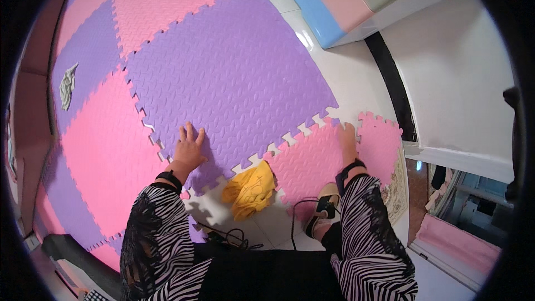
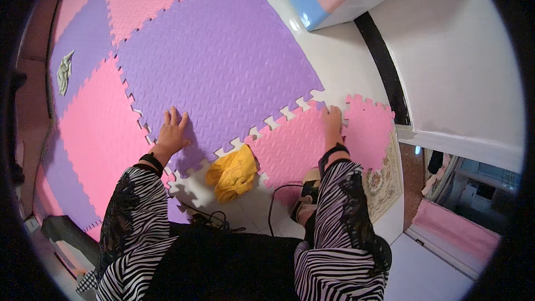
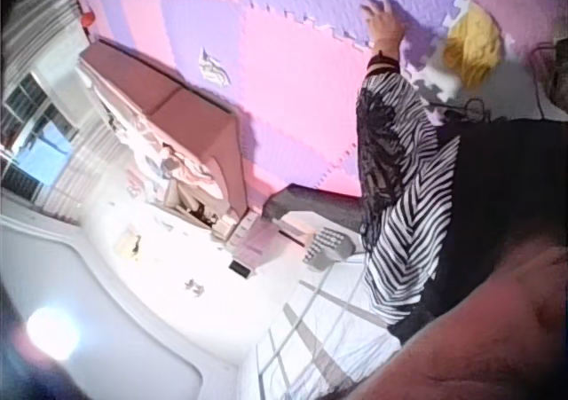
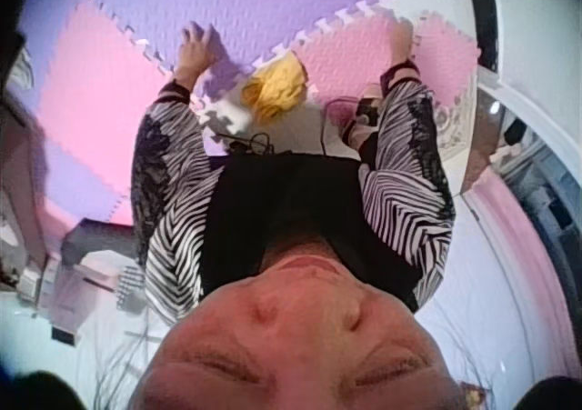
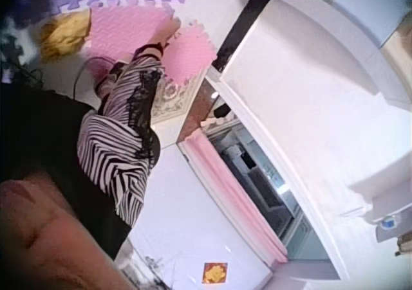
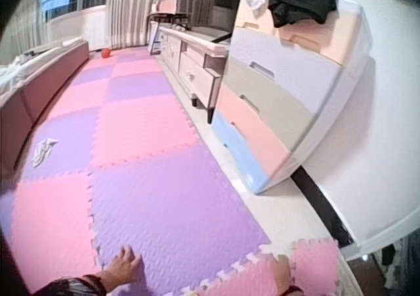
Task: The person assembles interlocking foam floor mats in alternating pink and purple colors. They wipe the floor with a yellow cloth between placements, lift and position each mat, and interlock the edges to form a continuous surface.
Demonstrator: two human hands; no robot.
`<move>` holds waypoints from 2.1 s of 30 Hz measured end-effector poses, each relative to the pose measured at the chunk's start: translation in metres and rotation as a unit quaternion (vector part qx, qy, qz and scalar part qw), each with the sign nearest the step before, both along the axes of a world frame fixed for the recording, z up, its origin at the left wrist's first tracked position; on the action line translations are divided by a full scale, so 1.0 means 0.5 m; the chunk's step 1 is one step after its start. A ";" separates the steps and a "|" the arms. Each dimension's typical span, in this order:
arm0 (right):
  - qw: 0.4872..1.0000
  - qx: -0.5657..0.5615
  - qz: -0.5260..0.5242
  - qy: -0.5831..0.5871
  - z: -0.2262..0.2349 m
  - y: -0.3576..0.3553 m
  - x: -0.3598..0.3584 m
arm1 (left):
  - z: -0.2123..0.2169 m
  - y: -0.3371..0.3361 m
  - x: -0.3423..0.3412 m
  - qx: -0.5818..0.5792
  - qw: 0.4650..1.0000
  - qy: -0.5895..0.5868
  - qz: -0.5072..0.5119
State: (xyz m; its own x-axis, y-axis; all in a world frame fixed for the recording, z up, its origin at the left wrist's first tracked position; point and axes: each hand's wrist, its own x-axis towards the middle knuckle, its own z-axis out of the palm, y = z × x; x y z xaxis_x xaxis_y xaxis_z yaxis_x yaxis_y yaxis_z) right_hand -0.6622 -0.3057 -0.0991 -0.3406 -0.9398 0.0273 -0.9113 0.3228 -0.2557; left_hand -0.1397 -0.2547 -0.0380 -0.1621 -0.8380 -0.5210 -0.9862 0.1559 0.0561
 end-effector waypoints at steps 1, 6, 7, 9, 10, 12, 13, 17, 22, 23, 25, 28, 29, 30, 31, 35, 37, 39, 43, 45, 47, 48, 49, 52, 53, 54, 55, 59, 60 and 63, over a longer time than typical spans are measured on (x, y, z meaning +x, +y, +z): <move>1.000 0.012 0.014 0.009 0.003 0.014 0.000 | 0.000 0.000 -0.002 0.000 1.000 -0.001 -0.002; 0.989 0.127 -0.045 -0.062 0.055 0.028 -0.003 | -0.009 0.001 -0.003 0.001 1.000 -0.012 -0.014; 0.983 0.147 -0.039 -0.099 0.067 0.026 -0.005 | -0.011 0.002 -0.003 -0.002 1.000 -0.008 -0.012; 0.980 0.124 -0.019 -0.154 0.085 0.025 -0.008 | -0.012 0.004 -0.003 0.004 1.000 -0.015 -0.002; 0.972 0.127 -0.032 -0.195 0.092 0.024 -0.008 | -0.011 0.005 -0.003 0.004 1.000 -0.018 -0.001; 0.949 0.123 -0.082 -0.278 0.098 0.020 -0.004 | -0.007 0.004 -0.002 0.002 1.000 -0.030 -0.003; 0.946 0.112 -0.076 -0.293 0.098 0.015 -0.003 | -0.007 0.003 -0.002 -0.002 0.999 -0.033 -0.004; 0.935 0.224 -0.067 -0.265 0.083 -0.009 -0.003 | -0.015 0.008 0.000 -0.005 1.000 -0.021 0.005; 0.947 0.219 -0.008 -0.233 0.074 0.000 -0.026 | -0.024 0.013 0.004 -0.016 0.999 -0.044 -0.004; 0.940 0.218 -0.007 -0.261 0.074 0.005 -0.032 | -0.024 0.012 0.003 -0.018 0.999 -0.038 -0.005; 0.925 0.224 -0.014 -0.305 0.073 0.007 -0.040 | -0.022 0.011 0.002 -0.016 0.999 -0.031 0.005; 0.948 0.183 -0.016 -0.259 0.061 -0.028 -0.035 | -0.018 0.011 -0.001 -0.005 0.999 -0.030 0.012; 0.978 0.123 -0.001 -0.170 0.053 -0.050 -0.026 | -0.017 0.011 -0.002 -0.002 0.999 -0.028 0.015; 0.995 0.069 0.007 -0.069 0.046 -0.076 -0.018 | -0.018 0.011 -0.002 -0.003 0.999 -0.027 0.019; 0.990 0.043 0.006 -0.132 0.037 -0.106 -0.007 | -0.019 0.012 -0.002 -0.006 0.999 -0.034 0.024; 0.987 0.085 -0.005 -0.134 0.017 -0.188 0.039 | -0.026 0.017 0.001 -0.021 0.999 -0.024 0.034; 0.982 0.149 0.006 -0.112 0.026 -0.208 0.050 | -0.030 0.019 0.001 -0.021 0.999 -0.022 0.040; 0.969 0.196 0.003 -0.150 0.052 -0.219 0.047 | -0.034 0.021 0.002 -0.038 0.998 -0.017 0.041; 0.877 0.181 -0.077 -0.439 0.103 -0.217 0.062 | -0.036 0.023 0.003 -0.036 0.998 0.005 0.055; 0.863 0.181 -0.088 -0.464 0.129 -0.219 0.066 | -0.033 0.020 0.006 -0.047 0.998 0.018 0.049; 0.836 0.184 -0.109 -0.505 0.146 -0.221 0.067 | -0.027 0.016 0.007 -0.036 0.998 0.022 0.053; 0.815 0.182 -0.122 -0.536 0.151 -0.223 0.068 | -0.022 0.014 0.003 -0.031 0.998 0.025 0.053; 0.795 0.171 -0.132 -0.567 0.156 -0.225 0.066 | -0.017 0.012 -0.007 -0.059 0.997 0.014 0.050; 0.699 0.187 -0.171 -0.668 0.161 -0.226 0.063 | 0.006 0.001 -0.070 -0.153 0.986 0.053 0.024; 0.683 0.183 -0.163 -0.688 0.162 -0.225 0.063 | 0.008 -0.003 -0.112 -0.161 0.982 0.095 0.025; 0.668 0.178 -0.160 -0.704 0.163 -0.224 0.064 | 0.012 -0.001 -0.160 -0.179 0.970 0.167 0.004; 0.660 0.183 -0.185 -0.704 0.163 -0.219 0.067 | 0.013 0.008 -0.214 -0.183 0.957 0.225 -0.007; 0.676 0.128 -0.141 -0.712 0.173 -0.192 0.077 | -0.008 0.005 -0.407 -0.247 0.940 0.227 -0.059; 0.676 0.112 -0.116 -0.719 0.175 -0.182 0.077 | -0.017 -0.007 -0.427 -0.222 0.952 0.204 -0.047; 0.650 0.069 -0.095 -0.751 0.172 -0.144 0.063 | -0.044 -0.033 -0.462 -0.217 0.963 0.151 -0.045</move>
